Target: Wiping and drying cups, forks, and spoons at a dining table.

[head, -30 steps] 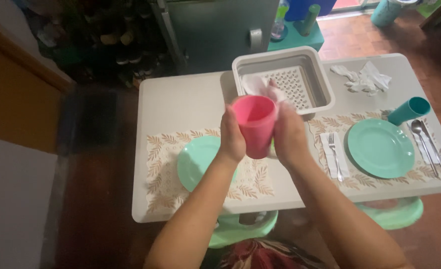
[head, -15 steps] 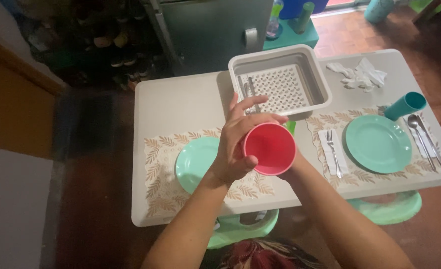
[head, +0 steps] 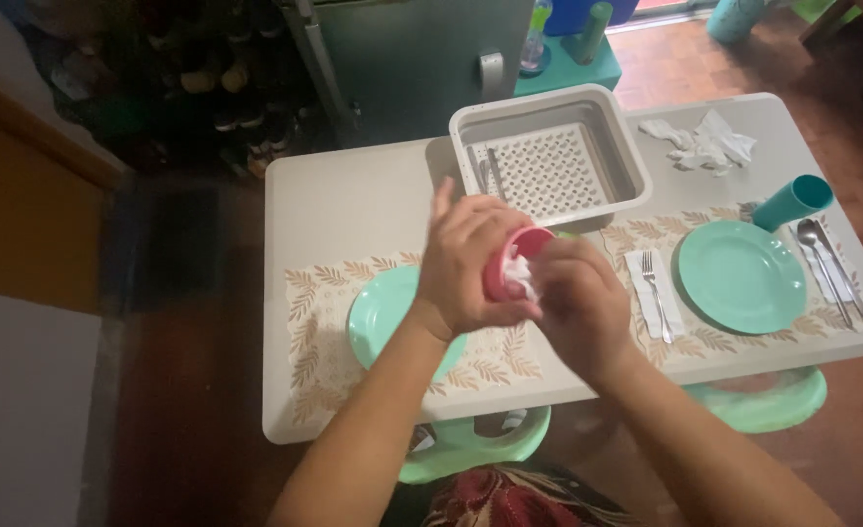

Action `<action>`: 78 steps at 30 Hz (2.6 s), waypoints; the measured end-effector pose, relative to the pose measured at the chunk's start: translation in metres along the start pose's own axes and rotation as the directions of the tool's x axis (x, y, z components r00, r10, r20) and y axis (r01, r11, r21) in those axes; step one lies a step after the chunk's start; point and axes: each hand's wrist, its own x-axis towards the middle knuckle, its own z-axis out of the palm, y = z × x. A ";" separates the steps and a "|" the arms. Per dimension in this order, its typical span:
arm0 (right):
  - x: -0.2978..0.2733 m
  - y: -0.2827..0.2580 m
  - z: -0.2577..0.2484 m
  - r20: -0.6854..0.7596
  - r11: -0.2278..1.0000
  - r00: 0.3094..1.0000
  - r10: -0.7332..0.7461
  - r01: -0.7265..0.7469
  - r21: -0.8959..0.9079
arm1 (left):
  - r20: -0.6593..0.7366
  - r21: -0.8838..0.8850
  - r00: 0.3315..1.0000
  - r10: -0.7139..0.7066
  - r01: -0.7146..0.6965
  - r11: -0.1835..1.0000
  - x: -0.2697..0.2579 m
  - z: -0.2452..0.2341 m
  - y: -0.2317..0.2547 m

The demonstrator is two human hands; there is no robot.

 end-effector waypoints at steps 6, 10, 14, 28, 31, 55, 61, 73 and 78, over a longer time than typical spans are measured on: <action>0.036 -0.054 -0.033 0.534 0.939 0.844 -0.053 0.224 -0.260 | 0.047 0.143 0.998 0.048 -0.054 0.988 -0.003 -0.012 -0.010; 0.028 -0.042 -0.023 0.553 0.984 0.833 0.000 0.099 -0.149 | 0.040 0.197 0.998 0.045 -0.052 0.979 0.002 -0.020 -0.005; 0.013 0.005 0.013 0.630 0.979 0.753 0.192 -0.103 -0.175 | 0.218 0.201 0.971 0.099 -0.144 0.969 0.001 -0.011 -0.005; -0.016 0.013 0.073 0.342 0.920 0.926 0.161 -0.015 -0.392 | 0.116 -0.796 0.726 -0.678 0.476 0.374 -0.011 0.005 -0.050; -0.001 -0.006 0.057 0.475 0.749 0.726 0.496 -0.635 0.189 | 0.179 -0.912 0.828 -0.532 0.343 0.226 -0.013 -0.015 -0.039; 0.023 0.031 0.002 0.788 0.727 0.582 0.199 -0.627 0.279 | 0.721 -0.680 0.670 -0.175 0.733 0.005 -0.034 -0.048 -0.043; 0.011 0.047 0.026 0.627 0.472 0.721 0.293 -0.680 0.561 | 0.668 -0.743 0.734 -0.125 0.666 -0.061 -0.056 -0.023 -0.041; 0.017 -0.006 0.058 -0.346 0.900 0.866 0.360 -0.225 0.373 | 0.575 -0.817 0.660 -0.483 0.494 -0.298 -0.051 0.003 -0.035; 0.001 -0.039 0.054 0.342 0.914 0.869 -0.358 0.402 -0.063 | 0.626 -0.780 0.628 -0.463 0.503 -0.372 -0.081 0.019 -0.070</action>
